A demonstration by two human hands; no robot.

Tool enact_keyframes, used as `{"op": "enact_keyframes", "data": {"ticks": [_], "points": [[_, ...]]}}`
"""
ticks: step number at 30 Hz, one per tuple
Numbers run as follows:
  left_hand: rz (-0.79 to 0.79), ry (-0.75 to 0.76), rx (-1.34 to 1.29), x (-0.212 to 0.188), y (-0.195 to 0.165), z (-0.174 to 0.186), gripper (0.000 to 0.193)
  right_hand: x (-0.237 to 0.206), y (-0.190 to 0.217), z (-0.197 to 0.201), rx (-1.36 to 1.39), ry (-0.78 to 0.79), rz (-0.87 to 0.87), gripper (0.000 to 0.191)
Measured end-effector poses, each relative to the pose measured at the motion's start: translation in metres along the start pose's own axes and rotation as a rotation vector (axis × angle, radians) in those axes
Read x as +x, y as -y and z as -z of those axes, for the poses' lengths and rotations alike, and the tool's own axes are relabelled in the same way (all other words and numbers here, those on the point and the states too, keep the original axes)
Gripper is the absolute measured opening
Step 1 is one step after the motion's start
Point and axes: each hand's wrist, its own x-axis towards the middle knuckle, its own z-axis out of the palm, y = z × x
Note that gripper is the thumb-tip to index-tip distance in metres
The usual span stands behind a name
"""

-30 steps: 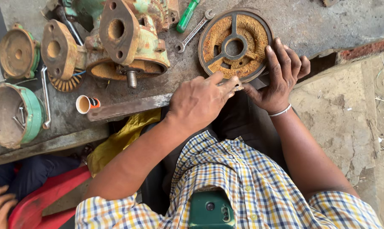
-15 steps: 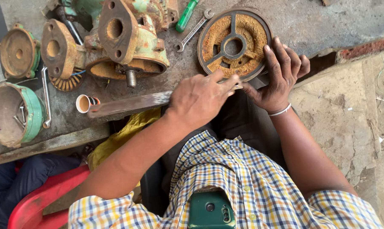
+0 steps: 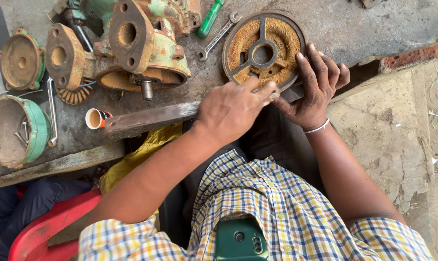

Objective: The person sits at a workbench and scrapes rust and sand from a circular metal pump cover plate, holding the plate steady with one hand while working a small scraper around its ribs and rim. He turns the plate and continues scraping its surface, then sets it on the bench and keeps cleaning the edges.

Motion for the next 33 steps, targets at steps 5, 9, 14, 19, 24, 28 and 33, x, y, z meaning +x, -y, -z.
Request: {"op": "enact_keyframes", "data": {"ticks": [5, 9, 14, 19, 24, 28, 33], "points": [[-0.001, -0.020, 0.043, -0.004, -0.001, 0.000, 0.035, 0.001, 0.001, 0.001, 0.016, 0.008, -0.014, 0.090], [0.041, 0.086, -0.019, -0.006, 0.001, -0.005, 0.034, 0.001, 0.000, 0.001, -0.008, -0.002, 0.008, 0.092], [-0.003, -0.112, 0.022, -0.007, 0.000, -0.012, 0.033, 0.001, 0.000, 0.000, 0.008, -0.026, 0.007, 0.096], [0.015, -0.053, 0.011, -0.004, 0.000, -0.011, 0.036, 0.001, 0.000, 0.001, 0.044, -0.023, 0.000, 0.109], [-0.025, -0.114, 0.029, 0.008, -0.006, -0.012, 0.034, 0.000, 0.000, 0.001, 0.090, -0.027, -0.026, 0.115], [-0.031, -0.063, 0.086, 0.008, -0.007, -0.011, 0.036, 0.001, -0.002, 0.000, 0.116, -0.042, -0.023, 0.116], [-0.006, -0.032, 0.071, 0.009, -0.012, -0.013, 0.037, 0.000, -0.002, 0.001, 0.096, -0.023, -0.025, 0.115]]}}
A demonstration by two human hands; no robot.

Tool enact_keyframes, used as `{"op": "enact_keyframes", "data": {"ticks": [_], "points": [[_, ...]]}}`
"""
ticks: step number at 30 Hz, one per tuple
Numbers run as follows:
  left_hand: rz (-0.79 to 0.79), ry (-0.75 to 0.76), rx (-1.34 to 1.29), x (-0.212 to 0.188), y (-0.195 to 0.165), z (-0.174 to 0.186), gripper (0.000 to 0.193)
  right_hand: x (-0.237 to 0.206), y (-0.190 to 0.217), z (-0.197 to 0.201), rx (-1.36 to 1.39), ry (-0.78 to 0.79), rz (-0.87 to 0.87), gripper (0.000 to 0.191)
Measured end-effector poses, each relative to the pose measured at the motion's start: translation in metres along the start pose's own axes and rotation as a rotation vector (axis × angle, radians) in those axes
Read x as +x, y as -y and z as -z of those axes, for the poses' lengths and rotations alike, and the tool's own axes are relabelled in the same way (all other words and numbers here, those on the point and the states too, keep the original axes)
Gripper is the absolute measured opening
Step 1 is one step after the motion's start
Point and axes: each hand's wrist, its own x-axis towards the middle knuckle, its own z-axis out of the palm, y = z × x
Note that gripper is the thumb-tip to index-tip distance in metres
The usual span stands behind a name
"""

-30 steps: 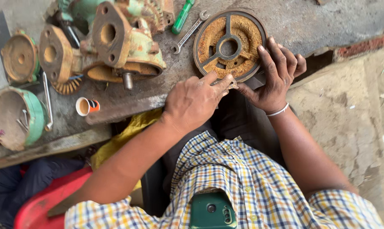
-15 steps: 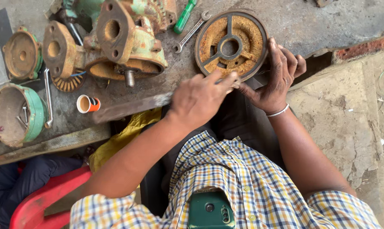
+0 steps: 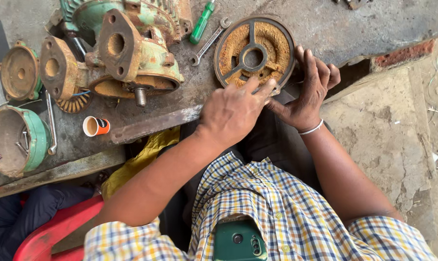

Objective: The person sits at a workbench and scrapes rust and sand from a circular metal pump cover plate, holding the plate steady with one hand while working a small scraper around its ribs and rim. He turns the plate and continues scraping its surface, then sets it on the bench and keeps cleaning the edges.

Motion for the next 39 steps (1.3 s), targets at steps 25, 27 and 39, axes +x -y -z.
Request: {"op": "enact_keyframes", "data": {"ticks": [25, 27, 39], "points": [[0.023, 0.017, -0.037, 0.003, -0.001, 0.012, 0.036, 0.004, 0.005, 0.004, 0.017, -0.009, 0.003, 0.116], [0.035, 0.069, -0.002, 0.002, 0.000, 0.013, 0.036, 0.004, 0.004, 0.004, 0.024, -0.023, -0.001, 0.117], [0.016, 0.025, 0.013, 0.005, -0.005, 0.010, 0.034, 0.003, 0.003, 0.004, 0.040, -0.009, -0.011, 0.112]]}}
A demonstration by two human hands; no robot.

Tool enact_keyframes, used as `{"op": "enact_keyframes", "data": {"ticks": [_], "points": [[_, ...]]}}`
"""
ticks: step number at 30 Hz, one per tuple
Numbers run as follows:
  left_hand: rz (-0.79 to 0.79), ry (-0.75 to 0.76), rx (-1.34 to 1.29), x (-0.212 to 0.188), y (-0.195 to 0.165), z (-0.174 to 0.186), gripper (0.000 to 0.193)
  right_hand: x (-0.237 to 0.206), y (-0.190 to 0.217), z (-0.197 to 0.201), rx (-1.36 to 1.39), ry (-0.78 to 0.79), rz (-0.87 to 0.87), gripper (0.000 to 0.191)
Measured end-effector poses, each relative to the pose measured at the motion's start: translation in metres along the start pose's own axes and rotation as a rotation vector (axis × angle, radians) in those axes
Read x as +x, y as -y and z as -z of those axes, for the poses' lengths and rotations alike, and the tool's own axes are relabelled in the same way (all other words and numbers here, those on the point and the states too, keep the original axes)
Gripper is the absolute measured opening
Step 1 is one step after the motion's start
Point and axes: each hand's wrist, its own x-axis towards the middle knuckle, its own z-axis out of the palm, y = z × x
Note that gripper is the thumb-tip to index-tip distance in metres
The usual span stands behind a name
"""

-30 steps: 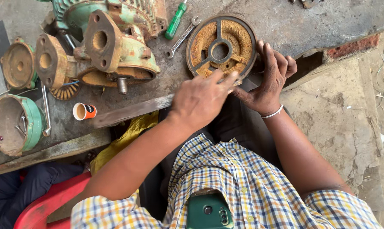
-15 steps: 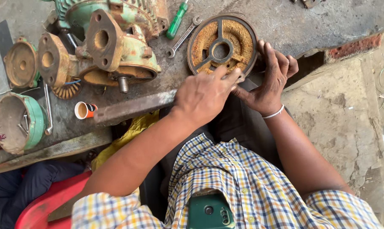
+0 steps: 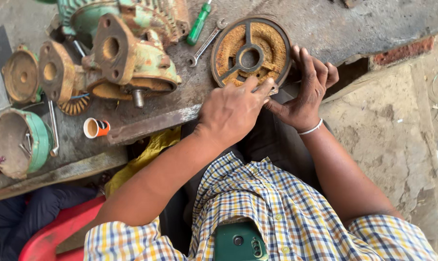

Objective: The person sits at a workbench and scrapes rust and sand from a circular metal pump cover plate, holding the plate steady with one hand while working a small scraper around its ribs and rim. He turns the plate and continues scraping its surface, then sets it on the bench and keeps cleaning the edges.

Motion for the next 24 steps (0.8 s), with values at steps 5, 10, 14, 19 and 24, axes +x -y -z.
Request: {"op": "enact_keyframes", "data": {"ticks": [5, 10, 14, 19, 24], "points": [[-0.016, 0.002, 0.008, 0.001, 0.000, -0.004, 0.038, 0.001, 0.002, 0.003, 0.010, 0.000, -0.008, 0.111], [-0.011, -0.047, -0.004, 0.003, -0.003, -0.006, 0.037, 0.003, 0.004, 0.003, 0.005, 0.007, -0.003, 0.113], [-0.030, -0.015, 0.006, 0.006, -0.004, -0.006, 0.039, 0.004, 0.004, 0.003, -0.022, 0.002, -0.018, 0.108], [0.000, -0.012, -0.017, 0.006, -0.005, -0.006, 0.038, 0.001, 0.004, 0.005, 0.007, 0.015, -0.010, 0.115], [0.005, -0.013, -0.068, 0.015, -0.006, -0.002, 0.036, 0.003, 0.006, 0.005, -0.013, 0.022, -0.031, 0.111]]}}
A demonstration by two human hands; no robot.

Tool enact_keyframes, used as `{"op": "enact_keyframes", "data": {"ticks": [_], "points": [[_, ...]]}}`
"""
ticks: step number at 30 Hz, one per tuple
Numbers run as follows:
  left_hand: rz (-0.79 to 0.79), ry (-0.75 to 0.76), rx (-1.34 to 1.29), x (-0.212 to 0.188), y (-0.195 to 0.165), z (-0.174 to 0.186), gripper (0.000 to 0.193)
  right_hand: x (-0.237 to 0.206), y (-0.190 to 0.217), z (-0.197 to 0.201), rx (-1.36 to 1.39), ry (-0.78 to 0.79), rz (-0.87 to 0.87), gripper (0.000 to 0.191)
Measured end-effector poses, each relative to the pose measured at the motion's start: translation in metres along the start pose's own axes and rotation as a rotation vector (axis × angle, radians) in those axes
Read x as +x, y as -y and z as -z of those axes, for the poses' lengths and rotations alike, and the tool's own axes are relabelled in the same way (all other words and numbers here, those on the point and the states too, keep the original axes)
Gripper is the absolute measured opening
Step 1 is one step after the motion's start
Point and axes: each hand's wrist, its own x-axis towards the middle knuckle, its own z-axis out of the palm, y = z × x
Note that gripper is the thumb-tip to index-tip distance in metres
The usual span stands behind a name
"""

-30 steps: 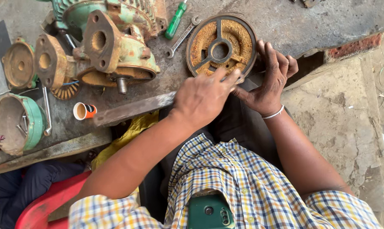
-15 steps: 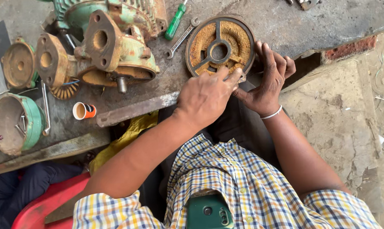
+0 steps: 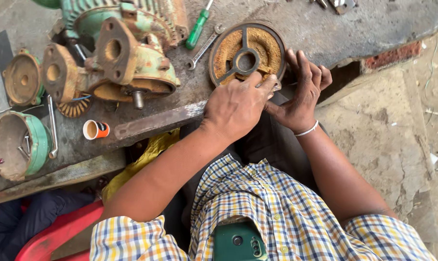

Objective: The person sits at a workbench and scrapes rust and sand from a circular metal pump cover plate, holding the plate steady with one hand while working a small scraper around its ribs and rim. He turns the plate and continues scraping its surface, then sets it on the bench and keeps cleaning the edges.

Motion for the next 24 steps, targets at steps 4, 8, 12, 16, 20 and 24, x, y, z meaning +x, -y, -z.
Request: {"op": "enact_keyframes", "data": {"ticks": [4, 8, 12, 16, 20, 24], "points": [[-0.004, -0.167, -0.103, -0.017, -0.004, 0.023, 0.043, 0.007, 0.006, 0.007, 0.324, -0.098, 0.083, 0.105], [-0.022, -0.380, -0.276, -0.052, -0.019, 0.050, 0.048, -0.004, 0.027, 0.030, 0.640, -0.238, -0.130, 0.071], [-0.120, -0.510, -0.754, -0.045, -0.034, 0.047, 0.033, -0.031, 0.058, 0.059, 0.823, 0.057, -0.129, 0.067], [-0.100, -0.423, -1.014, -0.029, -0.026, 0.020, 0.042, -0.035, 0.070, 0.090, 0.832, 0.104, -0.423, 0.045], [-0.112, -0.421, -0.503, -0.023, 0.022, -0.015, 0.067, -0.015, 0.058, 0.132, 0.616, 0.051, -0.361, 0.020], [-0.197, -0.446, -0.077, -0.012, 0.059, -0.058, 0.069, 0.004, 0.057, 0.150, 0.442, -0.004, -0.464, 0.045]]}}
